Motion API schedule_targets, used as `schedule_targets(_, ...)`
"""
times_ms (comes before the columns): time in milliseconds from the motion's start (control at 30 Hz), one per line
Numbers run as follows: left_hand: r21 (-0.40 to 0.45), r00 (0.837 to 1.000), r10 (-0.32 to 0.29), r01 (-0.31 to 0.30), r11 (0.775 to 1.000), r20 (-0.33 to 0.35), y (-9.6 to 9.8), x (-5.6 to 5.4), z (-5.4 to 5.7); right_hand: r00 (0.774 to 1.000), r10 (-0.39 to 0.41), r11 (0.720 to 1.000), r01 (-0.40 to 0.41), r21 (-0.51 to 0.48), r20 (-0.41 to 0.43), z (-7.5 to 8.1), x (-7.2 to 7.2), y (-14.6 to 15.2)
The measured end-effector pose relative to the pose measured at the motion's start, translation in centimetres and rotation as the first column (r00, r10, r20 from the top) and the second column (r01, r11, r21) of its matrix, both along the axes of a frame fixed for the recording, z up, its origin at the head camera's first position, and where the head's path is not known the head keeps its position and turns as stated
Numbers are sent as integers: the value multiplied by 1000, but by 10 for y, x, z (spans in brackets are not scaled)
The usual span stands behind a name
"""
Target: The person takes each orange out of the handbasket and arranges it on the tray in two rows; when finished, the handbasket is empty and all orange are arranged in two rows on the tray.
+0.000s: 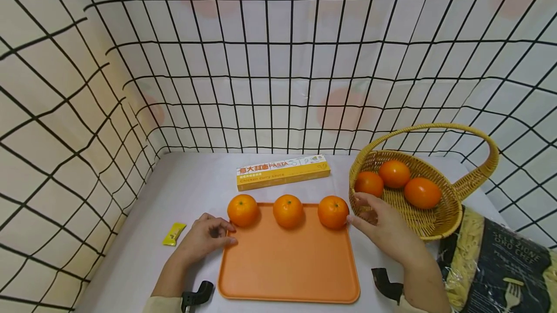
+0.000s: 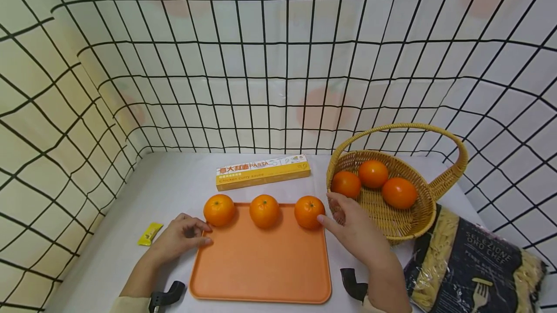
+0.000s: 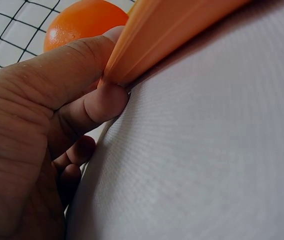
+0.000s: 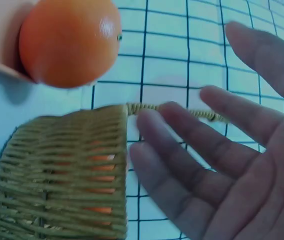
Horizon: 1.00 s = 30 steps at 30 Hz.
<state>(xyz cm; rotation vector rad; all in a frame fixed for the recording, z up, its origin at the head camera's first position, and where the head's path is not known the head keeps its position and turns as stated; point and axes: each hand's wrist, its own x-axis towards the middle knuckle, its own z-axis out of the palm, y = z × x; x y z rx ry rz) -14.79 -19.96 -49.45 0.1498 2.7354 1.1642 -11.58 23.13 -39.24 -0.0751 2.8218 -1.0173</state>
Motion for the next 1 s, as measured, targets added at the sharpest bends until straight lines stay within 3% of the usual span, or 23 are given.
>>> schedule_targets(133, -1, 1000, -3, 3, 1000, -6, -1, 0, 0, 990, -75, 997, 77, 6, -119, 0, -3, 9)
schedule_targets(267, 2, 1000, -10, 10, 1000, -20, -2, -1, -1, 975, -148, 988, 151, 8, -168, -2, -10, 17)
schedule_targets(400, 5, 1000, -9, 9, 1000, -19, -2, -1, -1, 970, -177, 982, 184, 29, -165, -8, -19, 24)
schedule_targets(1000, 9, 1000, -17, 17, 1000, -13, -1, -3, -2, 979, -183, 983, 184, 1, -88, -36, -73, 48)
